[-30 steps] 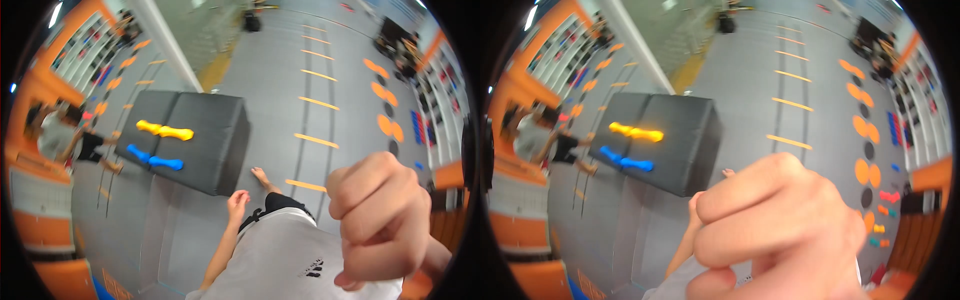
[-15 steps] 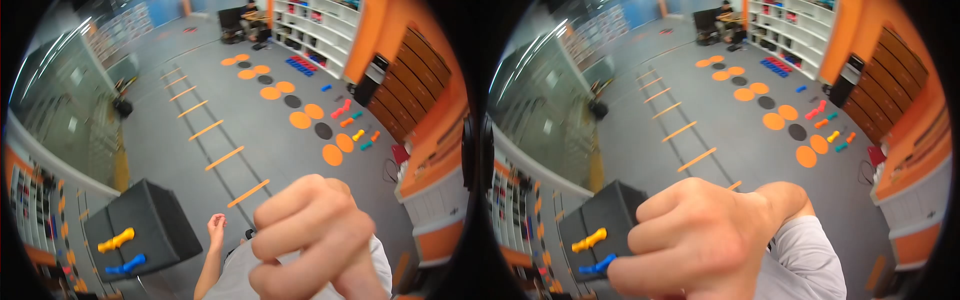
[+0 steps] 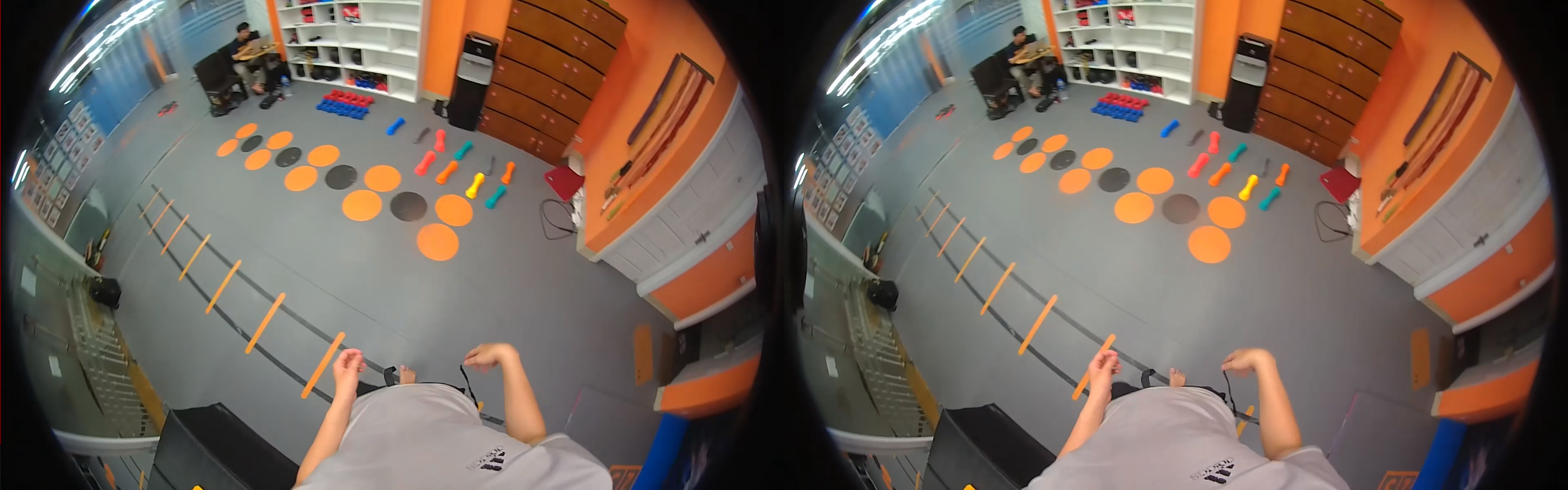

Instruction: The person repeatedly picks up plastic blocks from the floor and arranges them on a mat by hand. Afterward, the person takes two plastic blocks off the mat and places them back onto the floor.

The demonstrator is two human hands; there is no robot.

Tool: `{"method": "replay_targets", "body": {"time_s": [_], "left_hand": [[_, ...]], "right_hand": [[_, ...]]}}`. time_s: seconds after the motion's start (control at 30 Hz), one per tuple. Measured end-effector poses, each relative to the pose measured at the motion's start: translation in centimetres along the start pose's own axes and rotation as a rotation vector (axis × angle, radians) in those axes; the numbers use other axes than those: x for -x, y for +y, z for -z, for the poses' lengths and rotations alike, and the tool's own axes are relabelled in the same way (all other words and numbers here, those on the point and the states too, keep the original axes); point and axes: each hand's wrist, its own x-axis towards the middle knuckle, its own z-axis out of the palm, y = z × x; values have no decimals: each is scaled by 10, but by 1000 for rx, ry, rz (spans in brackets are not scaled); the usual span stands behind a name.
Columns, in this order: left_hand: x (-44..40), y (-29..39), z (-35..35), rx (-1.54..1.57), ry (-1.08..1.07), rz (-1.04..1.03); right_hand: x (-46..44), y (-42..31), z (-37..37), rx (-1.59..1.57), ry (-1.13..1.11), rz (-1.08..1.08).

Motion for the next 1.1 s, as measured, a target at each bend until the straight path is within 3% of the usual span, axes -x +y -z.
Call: {"method": "replay_targets", "body": {"time_s": [0.03,0.07,0.13,0.27,0.37,0.6,0.87,1.1], "left_hand": [[-12,-8,-16,-65,-152,55],[-23,-11,-33,-127,-307,113],[-53,8,-72,-225,-391,108],[-151,35,-127,-359,-547,25],[-225,75,-168,-372,-573,-12],[-387,141,-199,-290,-446,139],[-556,248,-249,-300,-397,-19],[-682,306,-303,-262,-321,-131]], "right_hand": [[8,10,-8,-291,-25,-18],[3,24,-15,-240,114,65],[-10,45,-17,-126,398,222],[-8,14,24,-475,523,204],[-22,-17,77,-631,538,312],[-72,-102,253,-672,738,413],[-121,-181,439,-717,953,600],[-208,-204,577,-886,897,599]]}}
